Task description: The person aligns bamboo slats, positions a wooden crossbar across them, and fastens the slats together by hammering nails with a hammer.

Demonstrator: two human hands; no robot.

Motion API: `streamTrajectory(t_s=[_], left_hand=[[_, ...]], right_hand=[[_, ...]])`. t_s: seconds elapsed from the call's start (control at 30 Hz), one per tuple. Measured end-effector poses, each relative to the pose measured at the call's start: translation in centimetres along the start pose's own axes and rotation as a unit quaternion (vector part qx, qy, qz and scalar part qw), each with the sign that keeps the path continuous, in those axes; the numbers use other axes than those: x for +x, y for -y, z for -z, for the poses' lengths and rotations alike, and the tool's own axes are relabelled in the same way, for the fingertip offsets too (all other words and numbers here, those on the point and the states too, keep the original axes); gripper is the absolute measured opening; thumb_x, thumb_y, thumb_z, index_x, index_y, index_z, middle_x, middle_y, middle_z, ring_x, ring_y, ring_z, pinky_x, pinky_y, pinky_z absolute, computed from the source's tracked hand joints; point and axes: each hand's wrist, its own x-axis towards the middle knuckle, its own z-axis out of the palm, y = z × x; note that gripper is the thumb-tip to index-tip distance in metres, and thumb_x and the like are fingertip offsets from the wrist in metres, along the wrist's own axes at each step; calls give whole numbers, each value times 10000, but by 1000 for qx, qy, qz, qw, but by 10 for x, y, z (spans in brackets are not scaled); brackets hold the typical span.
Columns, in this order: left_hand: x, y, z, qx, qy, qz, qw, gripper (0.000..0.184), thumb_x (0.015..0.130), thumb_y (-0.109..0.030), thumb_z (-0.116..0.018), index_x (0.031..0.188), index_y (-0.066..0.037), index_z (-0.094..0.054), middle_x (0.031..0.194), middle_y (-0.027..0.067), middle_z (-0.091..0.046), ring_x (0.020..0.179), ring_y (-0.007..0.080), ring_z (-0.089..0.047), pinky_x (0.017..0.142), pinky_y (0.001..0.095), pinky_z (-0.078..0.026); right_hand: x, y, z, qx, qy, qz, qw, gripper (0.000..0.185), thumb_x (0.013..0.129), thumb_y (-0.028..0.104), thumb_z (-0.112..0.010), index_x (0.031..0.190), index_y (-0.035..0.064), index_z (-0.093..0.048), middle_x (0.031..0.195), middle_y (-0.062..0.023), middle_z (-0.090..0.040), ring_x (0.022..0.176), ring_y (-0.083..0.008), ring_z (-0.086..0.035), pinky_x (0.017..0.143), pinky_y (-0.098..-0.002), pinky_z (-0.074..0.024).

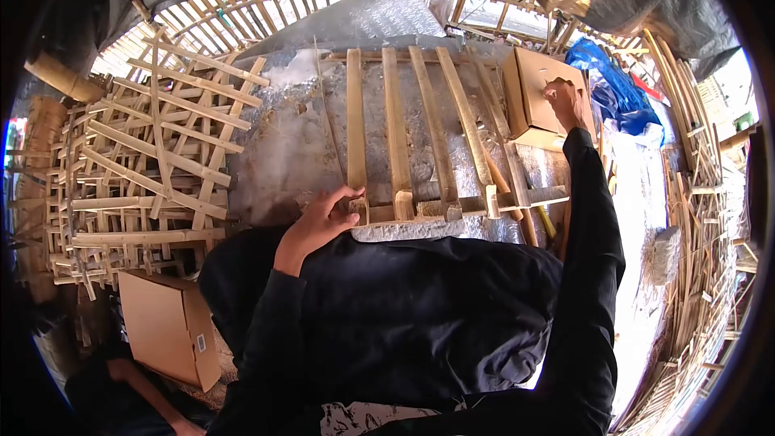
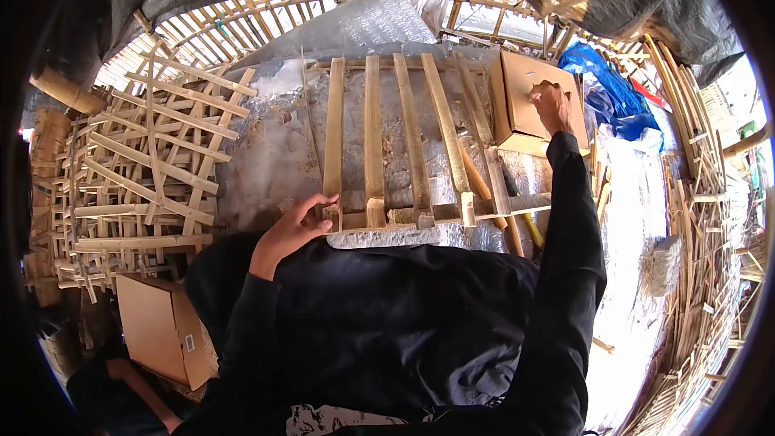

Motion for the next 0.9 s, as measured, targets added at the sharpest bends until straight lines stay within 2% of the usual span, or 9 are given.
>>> streamTrajectory(t_s=[0.07, 0.3, 0.37, 0.5, 0.57, 0.77, 0.8, 0.87, 0.9], left_hand=[[3, 0, 3, 42, 41, -25, 998, 417, 982, -94, -676, 1375, -64, -538, 1464, 70, -543, 1055, 129, -635, 977, 294, -510], [-5, -12, 1, 53, 8, 1, 999, 440, 985, -161, -687, 1393, -82, -542, 1443, 91, -555, 1001, 149, -660, 981, 318, -497], [-4, -12, 4, 46, 29, -3, 999, 545, 943, -279, -721, 1445, -178, -537, 1459, 21, -606, 1225, 346, -521, 1115, 410, -411], [-2, -8, 8, 43, 40, -36, 998, 572, 932, -318, -737, 1446, -170, -535, 1459, 28, -604, 1225, 358, -517, 1120, 426, -404], [1, -6, 12, 106, 82, -91, 987, 546, 966, -201, -743, 1445, -80, -509, 1466, 46, -571, 985, 161, -658, 901, 307, -528], [1, -10, 21, 137, 78, -81, 984, 651, 883, -374, -823, 1471, -254, -572, 1380, 136, -581, 1183, 315, -452, 1111, 421, -377], [1, -13, 23, 135, 76, -81, 985, 651, 883, -374, -823, 1471, -254, -572, 1380, 136, -581, 1183, 315, -452, 1111, 421, -377], [-1, -15, 25, 234, 71, -29, 969, 697, 836, -423, -835, 1476, -353, -566, 1545, 7, -436, 1213, 322, -478, 1132, 444, -381], [-2, -11, 23, 242, 29, -71, 967, 694, 769, -427, -882, 1414, -380, -631, 1597, -19, -316, 1241, 311, -474, 1131, 467, -377]], right_hand=[[-3, 2, -1, 5, -8, 5, 1000, 56, 809, 85, -741, 810, 139, -729, 906, -44, -725, 957, -276, -680, 858, -536, -471], [5, 26, 20, -106, -25, 13, 994, 12, 835, 114, -717, 841, 123, -711, 921, -91, -714, 970, -301, -666, 875, -549, -462], [5, 33, 32, -75, -56, -5, 996, 11, 845, 105, -711, 851, 114, -712, 919, -98, -720, 955, -303, -680, 854, -528, -479], [11, 21, 31, 76, -147, -21, 986, 18, 887, 52, -696, 885, 70, -696, 851, -105, -727, 770, -273, -726, 686, -380, -540], [4, 69, 53, 171, -200, 10, 965, 15, 934, 36, -678, 930, 40, -692, 859, -88, -740, 768, -211, -733, 694, -321, -553], [-99, 302, 98, 490, -76, 54, 867, 90, 931, -3, -711, 1012, 34, -728, 926, -51, -738, 856, -99, -693, 725, -260, -552], [-121, 341, 111, 457, -3, 8, 889, 67, 919, 14, -738, 985, 26, -733, 920, -51, -736, 836, -109, -693, 719, -263, -550], [-151, 394, 99, 516, 33, 35, 855, 108, 887, 12, -771, 986, 22, -729, 882, -50, -744, 782, -132, -723, 705, -268, -550], [-162, 411, 94, 495, 44, 52, 866, 133, 867, -11, -768, 988, 15, -718, 904, -81, -745, 809, -168, -744, 709, -287, -563]])
